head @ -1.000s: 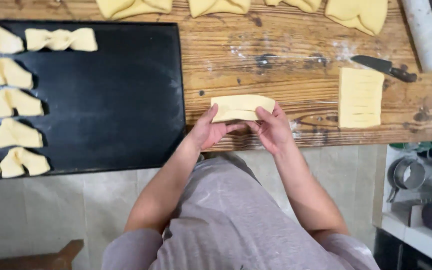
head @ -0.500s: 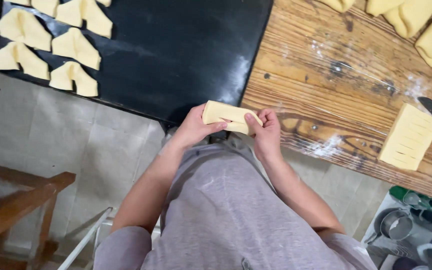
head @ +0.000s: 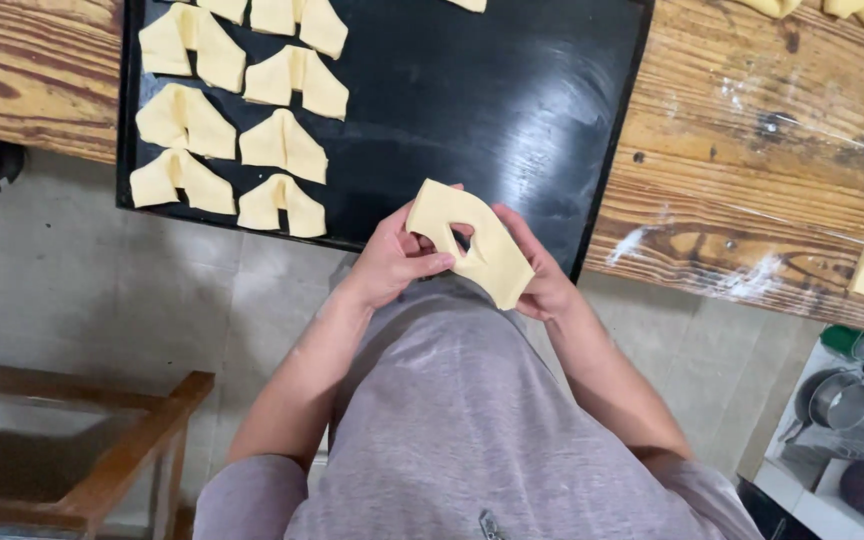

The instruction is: Cutting and shaping dough pieces to prepare pastries on a baking tray

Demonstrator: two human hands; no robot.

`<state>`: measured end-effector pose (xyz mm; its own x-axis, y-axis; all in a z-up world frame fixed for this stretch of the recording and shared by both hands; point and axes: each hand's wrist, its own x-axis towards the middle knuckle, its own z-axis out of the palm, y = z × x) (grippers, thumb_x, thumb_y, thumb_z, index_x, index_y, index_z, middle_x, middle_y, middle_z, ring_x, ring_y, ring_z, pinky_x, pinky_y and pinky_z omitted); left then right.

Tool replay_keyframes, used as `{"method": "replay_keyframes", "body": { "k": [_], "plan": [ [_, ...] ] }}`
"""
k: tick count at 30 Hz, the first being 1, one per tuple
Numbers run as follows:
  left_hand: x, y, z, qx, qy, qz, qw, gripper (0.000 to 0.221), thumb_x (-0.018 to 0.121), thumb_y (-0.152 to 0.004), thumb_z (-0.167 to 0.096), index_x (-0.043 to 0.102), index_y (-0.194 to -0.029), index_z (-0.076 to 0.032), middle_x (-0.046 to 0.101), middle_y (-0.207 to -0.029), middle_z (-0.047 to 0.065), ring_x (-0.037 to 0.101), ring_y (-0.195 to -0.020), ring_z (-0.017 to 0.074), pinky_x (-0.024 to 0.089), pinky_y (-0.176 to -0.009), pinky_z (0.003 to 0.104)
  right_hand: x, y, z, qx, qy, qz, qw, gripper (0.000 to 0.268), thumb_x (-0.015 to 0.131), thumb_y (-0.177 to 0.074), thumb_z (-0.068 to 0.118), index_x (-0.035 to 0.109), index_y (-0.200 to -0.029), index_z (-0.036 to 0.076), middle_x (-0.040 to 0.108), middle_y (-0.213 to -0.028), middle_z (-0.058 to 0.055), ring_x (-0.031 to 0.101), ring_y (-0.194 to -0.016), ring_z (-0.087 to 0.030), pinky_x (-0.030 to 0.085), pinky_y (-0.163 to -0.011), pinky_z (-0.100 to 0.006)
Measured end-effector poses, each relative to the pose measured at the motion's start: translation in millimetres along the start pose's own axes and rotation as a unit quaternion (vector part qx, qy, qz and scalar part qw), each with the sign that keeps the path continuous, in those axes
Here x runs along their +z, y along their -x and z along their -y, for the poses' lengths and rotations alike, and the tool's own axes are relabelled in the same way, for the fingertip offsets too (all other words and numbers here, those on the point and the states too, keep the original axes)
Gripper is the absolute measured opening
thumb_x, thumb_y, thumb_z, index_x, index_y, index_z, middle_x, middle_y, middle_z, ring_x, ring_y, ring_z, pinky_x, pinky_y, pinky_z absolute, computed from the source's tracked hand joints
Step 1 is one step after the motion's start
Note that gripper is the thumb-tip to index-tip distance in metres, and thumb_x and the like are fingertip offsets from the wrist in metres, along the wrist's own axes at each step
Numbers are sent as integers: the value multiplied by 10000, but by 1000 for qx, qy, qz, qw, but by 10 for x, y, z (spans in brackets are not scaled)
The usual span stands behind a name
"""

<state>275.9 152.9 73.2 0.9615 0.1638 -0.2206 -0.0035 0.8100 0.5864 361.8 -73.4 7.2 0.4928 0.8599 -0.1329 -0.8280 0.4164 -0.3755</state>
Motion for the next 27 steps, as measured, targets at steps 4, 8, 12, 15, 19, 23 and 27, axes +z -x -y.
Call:
{"method": "replay_keyframes", "body": {
  "k": [4,8,12,15,19,23,27],
  "plan": [
    [-173,9,-334,-2,-134,39,990,541,777,-835,70,574,-1333,13,720,-1108,174,742,-862,224,663,-683,347,314,-354,-330,-30,130,-90,987,1013,894,-759,190,308,-1574,54,660,-1207,-255,723,-1050,-287,646,-859,-434],
    [-206,94,-600,175,-483,54,856,315,656,-1007,-140,678,-1320,-114,698,-976,139,734,-816,314,613,-662,389,39,-504,-552,-64,354,-180,916,684,821,-838,0,457,-1417,30,648,-1284,-167,719,-1035,-246,647,-861,-359],
    [-231,246,-533,336,-656,65,673,281,517,-1063,-74,657,-1305,-46,708,-1152,163,739,-927,318,648,-765,396,612,-765,-603,-130,564,-276,767,545,845,-865,81,497,-1285,66,615,-980,-124,640,-772,-201,581,-656,-303],
    [-346,234,-433,425,-693,64,578,293,495,-1085,-120,717,-1274,-107,696,-1185,119,729,-951,251,631,-797,355,855,-1044,-596,-180,664,-340,641,603,803,-798,-21,509,-1292,160,475,-978,-66,550,-857,-217,502,-849,-327],
    [-412,149,-530,339,-633,3,696,311,600,-966,13,704,-1241,-90,696,-1094,109,717,-954,281,623,-803,390,834,-1244,-609,-134,581,-265,758,566,653,-827,-107,599,-1343,119,651,-1215,-145,623,-1118,-258,490,-1045,-377],
    [-549,14,-671,213,-515,-24,830,268,703,-850,71,692,-1075,-75,733,-1064,104,722,-991,329,590,-843,403,929,-1177,-472,-52,483,-163,859,585,660,-821,-144,664,-1362,81,684,-1288,-88,614,-1100,-124,529,-1003,-321],
    [-541,-9,-555,230,-535,6,813,325,704,-839,104,719,-1092,-100,740,-1054,71,725,-984,327,600,-844,416,776,-1168,-395,-107,600,-166,775,558,704,-772,-141,728,-1283,82,644,-1232,-111,633,-1075,-209,535,-939,-333]
  ]
}}
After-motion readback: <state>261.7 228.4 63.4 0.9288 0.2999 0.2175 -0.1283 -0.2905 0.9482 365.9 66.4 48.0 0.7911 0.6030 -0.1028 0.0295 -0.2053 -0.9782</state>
